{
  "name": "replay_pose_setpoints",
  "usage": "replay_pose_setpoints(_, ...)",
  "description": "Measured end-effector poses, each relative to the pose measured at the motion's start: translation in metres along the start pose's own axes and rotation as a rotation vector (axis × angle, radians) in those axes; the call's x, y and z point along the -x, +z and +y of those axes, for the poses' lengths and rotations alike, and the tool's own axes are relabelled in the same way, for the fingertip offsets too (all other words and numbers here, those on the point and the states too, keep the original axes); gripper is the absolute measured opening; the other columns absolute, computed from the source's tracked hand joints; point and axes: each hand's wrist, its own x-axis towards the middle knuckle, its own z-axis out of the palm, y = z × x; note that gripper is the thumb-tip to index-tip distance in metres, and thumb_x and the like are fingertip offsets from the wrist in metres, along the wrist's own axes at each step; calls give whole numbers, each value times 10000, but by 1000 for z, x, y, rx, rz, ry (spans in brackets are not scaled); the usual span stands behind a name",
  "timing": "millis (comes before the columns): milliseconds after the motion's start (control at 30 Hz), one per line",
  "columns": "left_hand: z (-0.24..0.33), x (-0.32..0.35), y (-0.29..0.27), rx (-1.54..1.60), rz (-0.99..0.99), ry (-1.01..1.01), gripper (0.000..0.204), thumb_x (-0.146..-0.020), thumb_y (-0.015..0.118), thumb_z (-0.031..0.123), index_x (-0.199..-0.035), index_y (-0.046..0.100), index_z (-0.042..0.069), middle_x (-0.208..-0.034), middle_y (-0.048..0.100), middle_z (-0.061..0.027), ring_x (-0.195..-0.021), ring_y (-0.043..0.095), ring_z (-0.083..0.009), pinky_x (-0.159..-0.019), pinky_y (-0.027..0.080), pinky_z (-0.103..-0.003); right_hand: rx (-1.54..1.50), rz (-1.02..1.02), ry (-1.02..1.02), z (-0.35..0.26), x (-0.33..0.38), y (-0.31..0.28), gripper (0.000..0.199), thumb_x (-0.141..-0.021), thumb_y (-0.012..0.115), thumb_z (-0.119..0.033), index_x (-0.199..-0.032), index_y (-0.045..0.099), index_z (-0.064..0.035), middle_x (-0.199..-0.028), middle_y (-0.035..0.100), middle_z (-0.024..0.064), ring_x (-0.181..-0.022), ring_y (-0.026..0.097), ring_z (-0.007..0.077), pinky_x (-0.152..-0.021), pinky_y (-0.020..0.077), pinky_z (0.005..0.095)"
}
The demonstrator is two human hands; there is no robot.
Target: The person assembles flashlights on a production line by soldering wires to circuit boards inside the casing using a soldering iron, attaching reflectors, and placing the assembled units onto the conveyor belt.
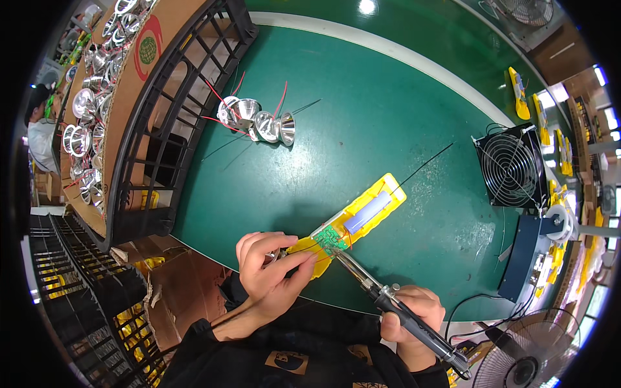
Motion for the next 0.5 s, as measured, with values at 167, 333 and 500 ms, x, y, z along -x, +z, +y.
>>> replay_pose_setpoints(167, 1, 0, -1, -11, -4, -2, 164, -570, 720, 67, -710, 652, 120, -880, 546, -8, -774, 512, -180, -725, 368, -327, -7, 18, 20, -2, -1, 5, 292, -750, 629, -260, -812, 474, -21, -549, 559, 65, -484, 565, 180, -500, 473, 268)
replay_pose_setpoints(333, -1, 1, 0, -8, 7, -2, 166, -568, 721, 67, -710, 653, 120, -884, 544, -6, -782, 511, -179, -722, 370, -324, -15, 9, 25, 0, -1, 5, 294, -748, 632, -260, -804, 471, -21, -548, 559, 59, -487, 567, 177, -501, 474, 268)
replay_pose_setpoints(500, 0, 0, -1, -10, 6, -4, 164, -568, 720, 65, -708, 653, 118, -879, 544, -4, -774, 514, -180, -720, 370, -326, 27, 1, 11, -3, -1, 1, 324, -756, 620, -304, -802, 477, -17, -541, 558, 59, -464, 553, 174, -474, 457, 250)
